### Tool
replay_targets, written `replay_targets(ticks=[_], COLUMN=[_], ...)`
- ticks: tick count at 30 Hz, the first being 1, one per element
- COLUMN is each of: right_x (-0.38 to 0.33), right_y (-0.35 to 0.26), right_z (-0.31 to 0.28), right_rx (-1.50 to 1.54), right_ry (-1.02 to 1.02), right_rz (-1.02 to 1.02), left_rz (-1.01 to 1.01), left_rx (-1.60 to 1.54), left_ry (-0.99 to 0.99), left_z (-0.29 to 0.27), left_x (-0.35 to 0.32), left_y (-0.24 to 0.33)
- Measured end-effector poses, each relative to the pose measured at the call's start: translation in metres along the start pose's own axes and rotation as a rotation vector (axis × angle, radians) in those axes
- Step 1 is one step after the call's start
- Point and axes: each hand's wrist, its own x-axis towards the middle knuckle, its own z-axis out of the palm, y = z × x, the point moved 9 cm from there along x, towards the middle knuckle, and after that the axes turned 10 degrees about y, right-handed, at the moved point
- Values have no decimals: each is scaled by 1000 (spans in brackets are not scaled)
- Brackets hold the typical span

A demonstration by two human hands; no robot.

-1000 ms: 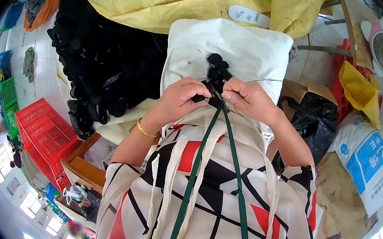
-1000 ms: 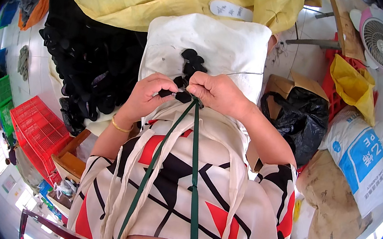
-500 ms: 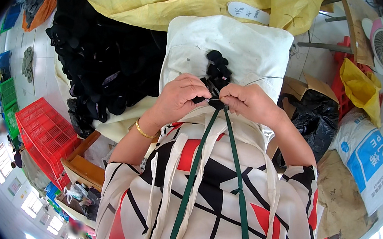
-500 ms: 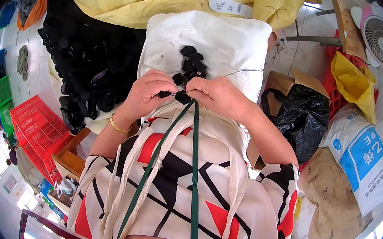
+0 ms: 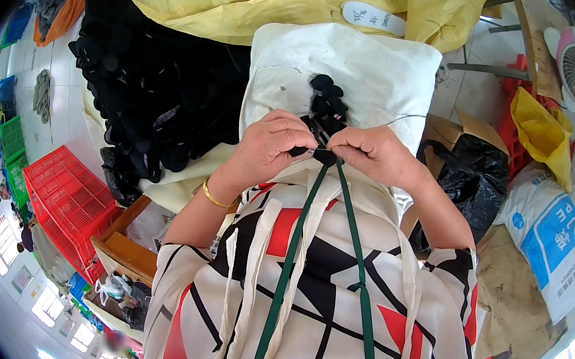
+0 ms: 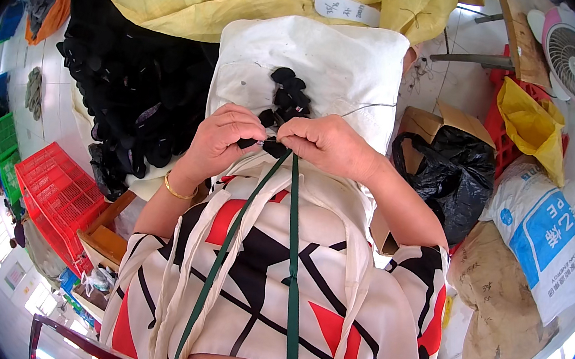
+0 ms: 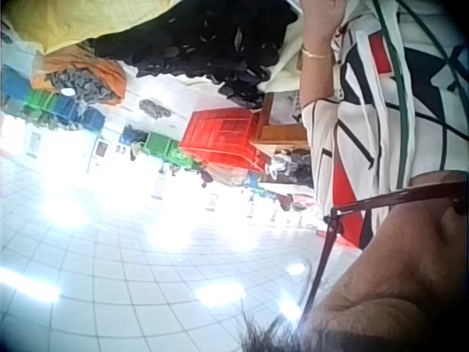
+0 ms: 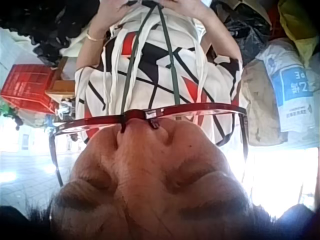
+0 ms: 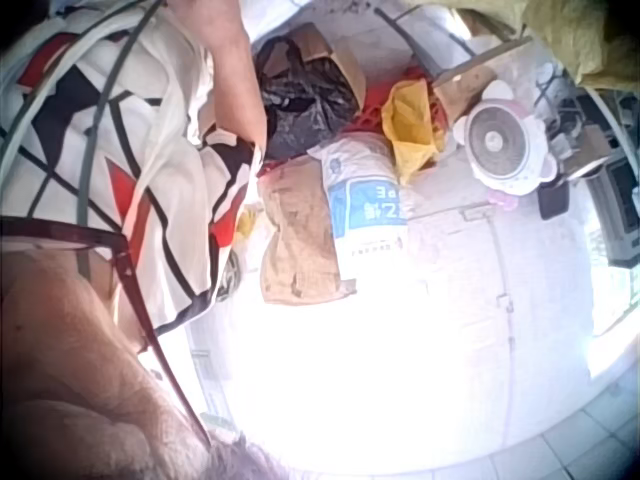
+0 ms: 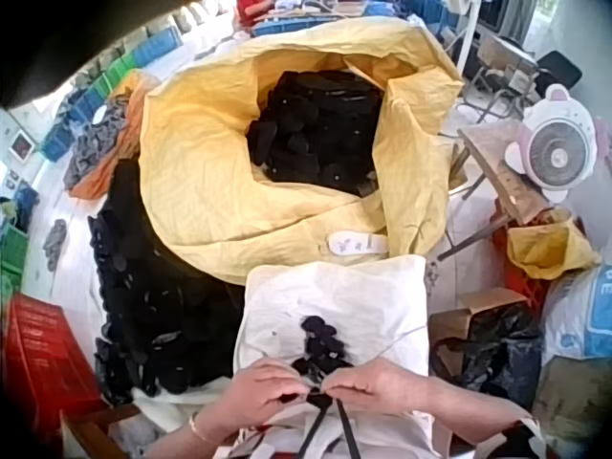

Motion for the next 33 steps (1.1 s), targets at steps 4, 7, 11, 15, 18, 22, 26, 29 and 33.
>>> replay_targets(ticks=[4,7,11,15,18,22,26,29,33], right_x=[0,0,1,0,-2,-5,-7,-10,-11], right_y=[1,5,13,21,23,25,30,33,33], right_z=[1,3,7,15,20,23,27,32,33], right_rx=[20,42,62,173,227,259,290,383,439], right_ry=[-12,-40,-91,-99,-116,-80,-80,-99,-98], right_rz=[-4,5,25,86,147,125,190,308,320], left_rz=[-1,-14,-53,-221,-228,-278,-289,-301,-531], left_rx=[-2,-4,-36,-119,-181,-224,-229,-225,-356], left_ry=[-4,0,8,-50,-31,-44,-57,-72,-38], left_z=[0,0,3,9,9,11,13,17,20], left_x=[-1,-1,-1,-12,-14,-16,-17,-20,-27], left_y=[-1,-1,-4,-16,-15,-15,-14,-17,-29])
